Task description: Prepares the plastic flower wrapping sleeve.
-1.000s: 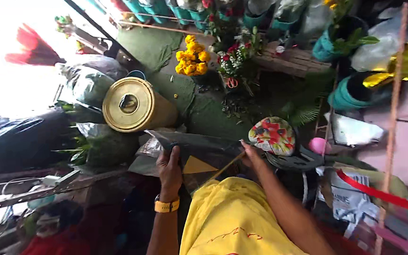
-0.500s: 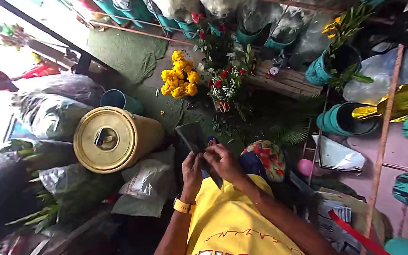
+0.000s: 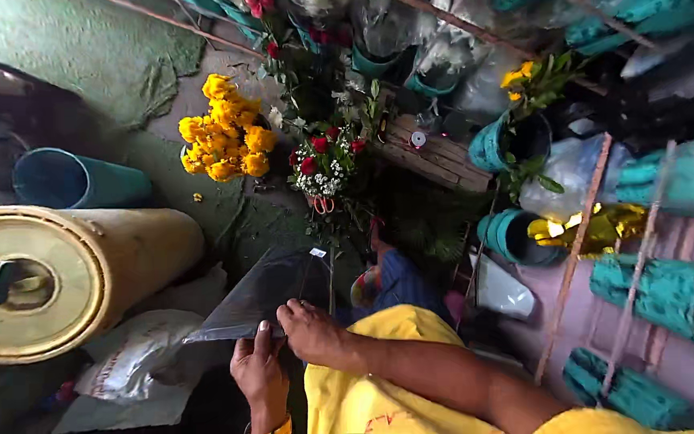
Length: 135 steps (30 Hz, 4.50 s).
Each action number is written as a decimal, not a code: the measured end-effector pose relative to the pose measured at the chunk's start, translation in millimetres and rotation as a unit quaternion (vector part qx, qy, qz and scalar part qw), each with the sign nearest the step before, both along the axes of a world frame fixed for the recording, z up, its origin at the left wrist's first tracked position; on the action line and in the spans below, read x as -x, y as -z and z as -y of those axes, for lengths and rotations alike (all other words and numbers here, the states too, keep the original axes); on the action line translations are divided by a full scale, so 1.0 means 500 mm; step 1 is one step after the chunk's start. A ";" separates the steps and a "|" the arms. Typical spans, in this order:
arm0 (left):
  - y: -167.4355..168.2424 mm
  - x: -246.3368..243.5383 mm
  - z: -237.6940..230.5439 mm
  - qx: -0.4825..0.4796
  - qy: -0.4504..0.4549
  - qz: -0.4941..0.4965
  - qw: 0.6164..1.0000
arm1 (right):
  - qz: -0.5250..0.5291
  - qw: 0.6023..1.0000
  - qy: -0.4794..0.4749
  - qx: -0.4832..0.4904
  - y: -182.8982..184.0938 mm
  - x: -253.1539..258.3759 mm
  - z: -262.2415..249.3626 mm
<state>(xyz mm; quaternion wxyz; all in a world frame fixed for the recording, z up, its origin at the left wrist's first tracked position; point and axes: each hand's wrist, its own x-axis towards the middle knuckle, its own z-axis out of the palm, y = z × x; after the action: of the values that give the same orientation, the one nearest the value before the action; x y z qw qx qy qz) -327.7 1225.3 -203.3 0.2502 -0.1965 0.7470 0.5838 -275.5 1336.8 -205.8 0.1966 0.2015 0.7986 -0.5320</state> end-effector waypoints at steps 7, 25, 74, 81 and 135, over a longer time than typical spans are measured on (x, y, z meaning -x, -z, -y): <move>0.097 -0.092 -0.122 0.044 -0.048 -0.087 0.994 | 0.008 0.995 -0.058 0.082 0.120 -0.044 -0.134; 0.590 -0.081 -0.064 0.058 -0.105 -0.246 0.962 | -0.118 0.960 0.164 0.193 0.615 -0.043 -0.035; 1.067 -0.555 0.299 0.173 -0.098 -0.090 0.976 | -0.220 0.902 -0.306 -0.211 1.045 -0.288 0.157; 1.075 -0.484 0.248 0.330 -0.051 -0.178 0.926 | -0.215 0.947 -0.165 -0.175 1.077 -0.301 0.115; 0.908 -0.581 0.215 0.452 0.103 -0.186 0.866 | -0.268 0.954 -0.097 -0.092 1.084 -0.288 0.131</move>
<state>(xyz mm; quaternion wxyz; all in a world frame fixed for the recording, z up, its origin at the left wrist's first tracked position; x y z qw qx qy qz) -37.3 1117.6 -657.4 0.0489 -0.0972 0.9779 0.1787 -131.7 1271.1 -747.6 0.0068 -0.0093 0.8831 -0.4690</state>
